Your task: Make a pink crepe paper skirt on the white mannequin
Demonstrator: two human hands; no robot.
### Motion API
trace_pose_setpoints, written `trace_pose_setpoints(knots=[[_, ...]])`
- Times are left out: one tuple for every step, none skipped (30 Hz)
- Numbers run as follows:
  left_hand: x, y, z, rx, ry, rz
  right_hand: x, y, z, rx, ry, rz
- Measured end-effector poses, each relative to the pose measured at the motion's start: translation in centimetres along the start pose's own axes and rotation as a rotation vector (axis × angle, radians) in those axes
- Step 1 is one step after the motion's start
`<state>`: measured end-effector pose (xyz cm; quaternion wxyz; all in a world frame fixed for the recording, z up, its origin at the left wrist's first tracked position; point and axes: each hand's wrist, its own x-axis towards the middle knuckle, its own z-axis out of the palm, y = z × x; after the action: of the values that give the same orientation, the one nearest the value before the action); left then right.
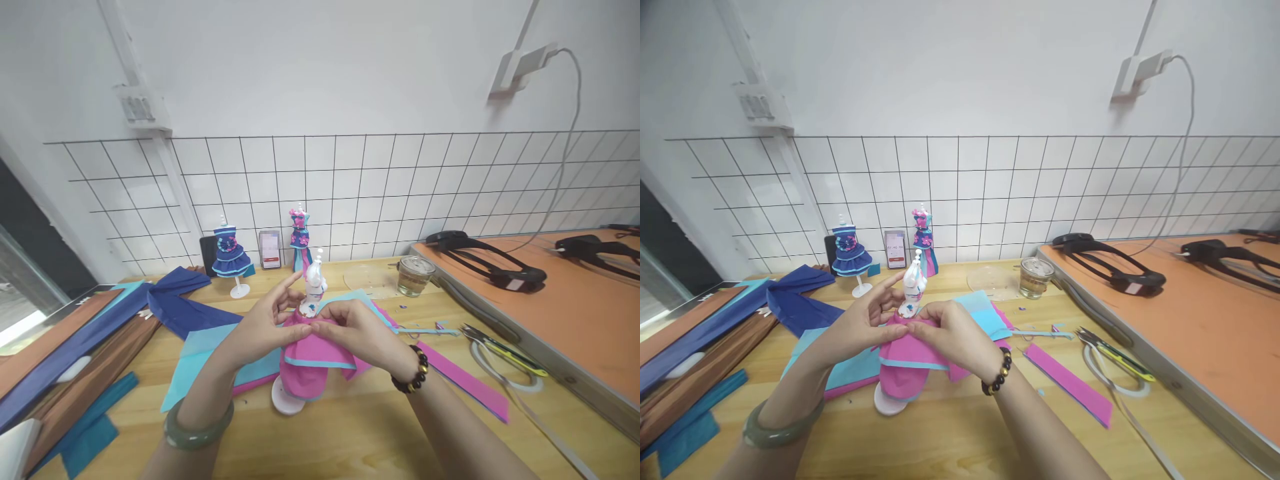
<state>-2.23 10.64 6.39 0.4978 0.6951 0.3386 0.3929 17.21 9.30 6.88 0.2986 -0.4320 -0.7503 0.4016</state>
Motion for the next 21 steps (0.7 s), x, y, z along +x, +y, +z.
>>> trace_pose_setpoints(knots=[[0.0, 0.0, 0.0, 0.003, 0.0, 0.005, 0.0, 0.0, 0.0, 0.003, 0.006, 0.003], [0.0, 0.0, 0.0, 0.003, -0.001, 0.008, 0.0, -0.1, 0.0, 0.009, 0.011, 0.005], [0.0, 0.1, 0.0, 0.0, 0.001, 0.012, 0.0, -0.1, 0.0, 0.016, 0.017, 0.006], [0.0, 0.1, 0.0, -0.004, 0.006, 0.015, -0.1, -0.2, -0.1, 0.025, 0.021, 0.007], [0.0, 0.2, 0.0, -0.007, 0.013, 0.016, -0.1, -0.2, -0.1, 0.035, 0.022, 0.007], [0.0, 0.3, 0.0, -0.011, 0.022, 0.016, -0.1, -0.2, -0.2, 0.044, 0.022, 0.007], [-0.1, 0.4, 0.1, -0.015, 0.03, 0.016, -0.2, -0.2, -0.2, 0.049, 0.02, 0.005], [-0.1, 0.4, 0.1, -0.017, 0.037, 0.013, -0.2, -0.2, -0.2, 0.05, 0.018, 0.002], [-0.2, 0.6, 0.2, -0.016, 0.044, 0.012, -0.3, -0.2, -0.3, 0.046, 0.019, -0.002], [-0.2, 0.7, 0.2, -0.013, 0.05, 0.011, -0.4, -0.3, -0.3, 0.038, 0.023, -0.005], [-0.3, 0.8, 0.3, -0.008, 0.054, 0.013, -0.4, -0.3, -0.3, 0.025, 0.034, -0.005], [-0.3, 0.9, 0.3, -0.004, 0.057, 0.015, -0.5, -0.4, -0.3, 0.011, 0.055, 0.003], [-0.4, 1.0, 0.4, 0.001, 0.059, 0.016, -0.6, -0.5, -0.3, -0.006, 0.085, 0.017], [-0.4, 1.1, 0.5, 0.005, 0.062, 0.017, -0.7, -0.7, -0.3, -0.023, 0.119, 0.033], [-0.4, 1.2, 0.5, 0.009, 0.065, 0.016, -0.8, -0.9, -0.3, -0.038, 0.148, 0.049], [-0.4, 1.3, 0.6, 0.012, 0.068, 0.013, -0.9, -1.1, -0.3, -0.048, 0.164, 0.06], [-0.5, 1.5, 0.7, 0.016, 0.074, 0.01, -1.0, -1.2, -0.3, -0.052, 0.165, 0.061], [-0.5, 1.6, 0.7, 0.019, 0.079, 0.006, -1.0, -1.4, -0.4, -0.05, 0.151, 0.051], [-0.5, 1.7, 0.8, 0.02, 0.082, 0.003, -1.1, -1.6, -0.5, -0.047, 0.132, 0.032], [-0.5, 1.8, 0.8, 0.016, 0.082, 0.002, -1.2, -1.7, -0.6, -0.044, 0.115, 0.009], [-0.5, 1.8, 0.8, 0.011, 0.082, 0.003, -1.2, -1.8, -0.7, -0.04, 0.098, -0.019]])
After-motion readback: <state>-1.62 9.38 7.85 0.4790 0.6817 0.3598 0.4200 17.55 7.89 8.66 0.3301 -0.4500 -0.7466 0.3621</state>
